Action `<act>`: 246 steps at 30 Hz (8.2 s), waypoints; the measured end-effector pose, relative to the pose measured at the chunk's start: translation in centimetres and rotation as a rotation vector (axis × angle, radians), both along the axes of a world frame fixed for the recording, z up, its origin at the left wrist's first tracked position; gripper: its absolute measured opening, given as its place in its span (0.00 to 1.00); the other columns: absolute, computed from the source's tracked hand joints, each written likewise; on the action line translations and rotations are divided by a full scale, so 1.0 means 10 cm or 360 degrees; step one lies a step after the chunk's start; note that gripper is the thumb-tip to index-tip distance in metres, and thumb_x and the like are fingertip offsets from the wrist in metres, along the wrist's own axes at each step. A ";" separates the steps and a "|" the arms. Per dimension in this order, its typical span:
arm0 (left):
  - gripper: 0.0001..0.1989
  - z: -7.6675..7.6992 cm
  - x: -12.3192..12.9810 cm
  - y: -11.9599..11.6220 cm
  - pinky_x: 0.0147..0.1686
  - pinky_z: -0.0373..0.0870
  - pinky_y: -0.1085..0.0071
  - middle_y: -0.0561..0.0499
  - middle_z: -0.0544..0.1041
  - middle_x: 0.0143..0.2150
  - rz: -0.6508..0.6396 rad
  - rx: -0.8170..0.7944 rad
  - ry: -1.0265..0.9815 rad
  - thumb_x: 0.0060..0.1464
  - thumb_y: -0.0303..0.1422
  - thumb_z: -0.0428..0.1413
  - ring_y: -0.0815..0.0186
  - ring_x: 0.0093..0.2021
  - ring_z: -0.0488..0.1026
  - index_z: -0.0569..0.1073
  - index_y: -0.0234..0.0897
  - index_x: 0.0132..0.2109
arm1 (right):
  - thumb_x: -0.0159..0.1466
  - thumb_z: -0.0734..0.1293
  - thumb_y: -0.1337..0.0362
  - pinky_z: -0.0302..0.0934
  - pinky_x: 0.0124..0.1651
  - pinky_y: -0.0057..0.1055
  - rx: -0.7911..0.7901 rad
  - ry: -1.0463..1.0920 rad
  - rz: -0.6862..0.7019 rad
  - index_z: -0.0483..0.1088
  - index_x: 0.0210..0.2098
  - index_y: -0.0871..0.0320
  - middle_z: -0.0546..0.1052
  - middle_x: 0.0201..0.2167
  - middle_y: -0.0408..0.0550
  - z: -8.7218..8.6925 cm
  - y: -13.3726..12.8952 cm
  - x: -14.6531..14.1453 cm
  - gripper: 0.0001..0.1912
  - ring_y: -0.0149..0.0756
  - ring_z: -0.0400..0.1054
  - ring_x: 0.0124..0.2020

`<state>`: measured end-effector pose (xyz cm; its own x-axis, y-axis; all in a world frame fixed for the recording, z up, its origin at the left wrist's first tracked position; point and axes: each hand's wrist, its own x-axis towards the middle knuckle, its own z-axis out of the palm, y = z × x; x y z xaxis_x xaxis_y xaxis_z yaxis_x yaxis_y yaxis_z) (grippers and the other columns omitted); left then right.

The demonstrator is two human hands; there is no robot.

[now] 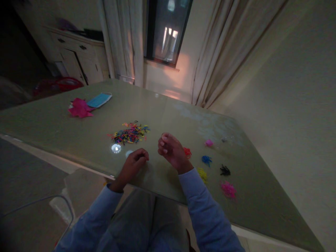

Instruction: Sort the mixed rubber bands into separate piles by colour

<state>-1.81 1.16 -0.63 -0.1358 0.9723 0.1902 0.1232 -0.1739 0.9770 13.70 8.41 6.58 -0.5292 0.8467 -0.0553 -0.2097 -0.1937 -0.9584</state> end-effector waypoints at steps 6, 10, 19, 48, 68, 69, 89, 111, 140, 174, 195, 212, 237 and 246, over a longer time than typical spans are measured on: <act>0.06 0.01 -0.01 -0.01 0.29 0.62 0.73 0.54 0.68 0.25 0.0033 -0.0036 0.0068 0.47 0.33 0.49 0.68 0.28 0.64 0.68 0.37 0.27 | 0.53 0.70 0.58 0.47 0.22 0.24 0.0129 -0.0191 -0.0135 0.64 0.33 0.55 0.63 0.22 0.35 -0.13 0.12 0.15 0.13 0.24 0.52 0.18; 0.05 -0.01 -0.01 0.00 0.29 0.62 0.73 0.55 0.68 0.25 0.0031 -0.0014 0.0050 0.47 0.31 0.49 0.69 0.28 0.64 0.68 0.37 0.28 | 0.57 0.68 0.59 0.53 0.25 0.25 0.0491 -0.0688 -0.0078 0.69 0.35 0.57 0.67 0.22 0.37 -0.35 0.40 -0.09 0.10 0.27 0.58 0.21; 0.04 -0.01 0.01 0.01 0.28 0.59 0.73 0.56 0.66 0.24 0.0059 -0.0011 0.0017 0.46 0.31 0.49 0.69 0.27 0.62 0.67 0.36 0.26 | 0.67 0.60 0.65 0.59 0.44 0.33 0.1480 -0.1938 0.0099 0.74 0.41 0.60 0.76 0.44 0.58 -0.48 0.51 -0.75 0.11 0.45 0.70 0.45; 0.06 -0.05 -0.03 0.01 0.26 0.58 0.74 0.56 0.66 0.23 0.0058 -0.0082 0.0023 0.46 0.33 0.51 0.70 0.25 0.61 0.70 0.36 0.28 | 0.62 0.64 0.52 0.50 0.26 0.26 0.0633 -0.1137 -0.0487 0.68 0.30 0.58 0.70 0.23 0.42 0.08 -0.03 1.04 0.15 0.29 0.58 0.21; 0.06 0.00 -0.04 0.00 0.26 0.59 0.74 0.56 0.68 0.24 0.0092 -0.0073 0.0056 0.45 0.33 0.51 0.69 0.26 0.63 0.70 0.36 0.27 | 0.62 0.60 0.68 0.54 0.33 0.27 0.0801 -0.2602 -0.0154 0.77 0.32 0.63 0.80 0.34 0.56 -0.14 0.38 1.32 0.13 0.36 0.71 0.34; 0.06 0.00 -0.04 0.00 0.26 0.59 0.74 0.56 0.67 0.23 0.0091 -0.0071 0.0058 0.45 0.33 0.51 0.69 0.26 0.63 0.70 0.37 0.27 | 0.63 0.60 0.67 0.54 0.32 0.27 0.0854 -0.2539 -0.0161 0.76 0.29 0.62 0.79 0.31 0.54 -0.10 0.33 1.35 0.14 0.35 0.70 0.32; 0.09 0.05 -0.39 -0.01 0.32 0.64 0.71 0.50 0.75 0.33 0.0399 0.0098 0.0923 0.52 0.34 0.52 0.68 0.27 0.67 0.75 0.36 0.36 | 0.67 0.62 0.62 0.64 0.36 0.29 0.1346 -0.1327 -0.0364 0.73 0.39 0.57 0.77 0.32 0.48 -0.79 -0.85 0.95 0.09 0.36 0.72 0.32; 0.17 0.21 -0.91 0.38 0.44 0.70 0.64 0.42 0.72 0.56 0.0082 -0.0156 0.2142 0.62 0.34 0.45 0.56 0.48 0.74 0.79 0.41 0.45 | 0.67 0.62 0.62 0.63 0.34 0.29 0.1341 -0.1183 -0.0369 0.73 0.38 0.56 0.76 0.30 0.47 -0.82 -0.86 0.97 0.08 0.35 0.71 0.31; 0.16 0.18 -1.11 0.36 0.41 0.69 0.67 0.45 0.74 0.52 0.0159 -0.0103 0.2069 0.57 0.39 0.50 0.59 0.42 0.75 0.79 0.42 0.46 | 0.67 0.62 0.62 0.63 0.36 0.29 0.1299 -0.1184 -0.0339 0.72 0.37 0.55 0.76 0.31 0.47 -0.79 -0.89 0.98 0.08 0.35 0.70 0.32; 0.11 0.44 -0.69 0.11 0.37 0.69 0.71 0.48 0.76 0.37 0.0103 0.0286 0.0816 0.53 0.40 0.59 0.66 0.36 0.72 0.79 0.36 0.35 | 0.67 0.62 0.64 0.61 0.36 0.27 0.1323 -0.1133 -0.0359 0.72 0.38 0.57 0.75 0.31 0.46 -0.84 -0.90 1.00 0.07 0.33 0.70 0.32; 0.12 0.67 1.14 0.26 0.29 0.64 0.76 0.49 0.74 0.35 -0.0684 0.0202 0.0301 0.58 0.39 0.56 0.71 0.30 0.67 0.76 0.34 0.37 | 0.65 0.62 0.70 0.61 0.39 0.27 0.1283 -0.1260 -0.0360 0.74 0.38 0.57 0.77 0.34 0.47 -0.79 -0.94 0.94 0.09 0.33 0.70 0.34; 0.12 0.45 1.99 0.55 0.34 0.69 0.69 0.42 0.77 0.38 -0.1111 0.0446 0.1922 0.60 0.29 0.50 0.60 0.37 0.75 0.79 0.34 0.37 | 0.60 0.64 0.71 0.67 0.48 0.37 0.1212 -0.1160 -0.0384 0.74 0.50 0.54 0.82 0.40 0.50 -0.84 -0.95 0.93 0.19 0.48 0.75 0.44; 0.11 0.05 0.40 0.03 0.36 0.68 0.70 0.48 0.77 0.35 -0.0054 0.0256 0.1122 0.60 0.30 0.51 0.67 0.31 0.72 0.77 0.36 0.45 | 0.64 0.63 0.66 0.62 0.36 0.28 0.1190 -0.1154 -0.0364 0.74 0.37 0.57 0.77 0.32 0.47 -0.75 -0.90 0.98 0.07 0.33 0.70 0.31; 0.10 -0.11 0.11 -0.11 0.38 0.69 0.69 0.49 0.78 0.35 0.0014 0.0199 0.1080 0.60 0.31 0.51 0.65 0.35 0.74 0.77 0.38 0.43 | 0.63 0.64 0.63 0.63 0.33 0.27 0.1180 -0.1117 -0.0369 0.75 0.41 0.58 0.78 0.31 0.47 -0.43 -0.53 0.51 0.10 0.31 0.69 0.27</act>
<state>-0.71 0.07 -1.71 0.0451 0.9370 0.3464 0.7024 -0.2763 0.6560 18.81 3.14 2.24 -0.3993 0.8706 0.2874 0.4827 0.4661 -0.7414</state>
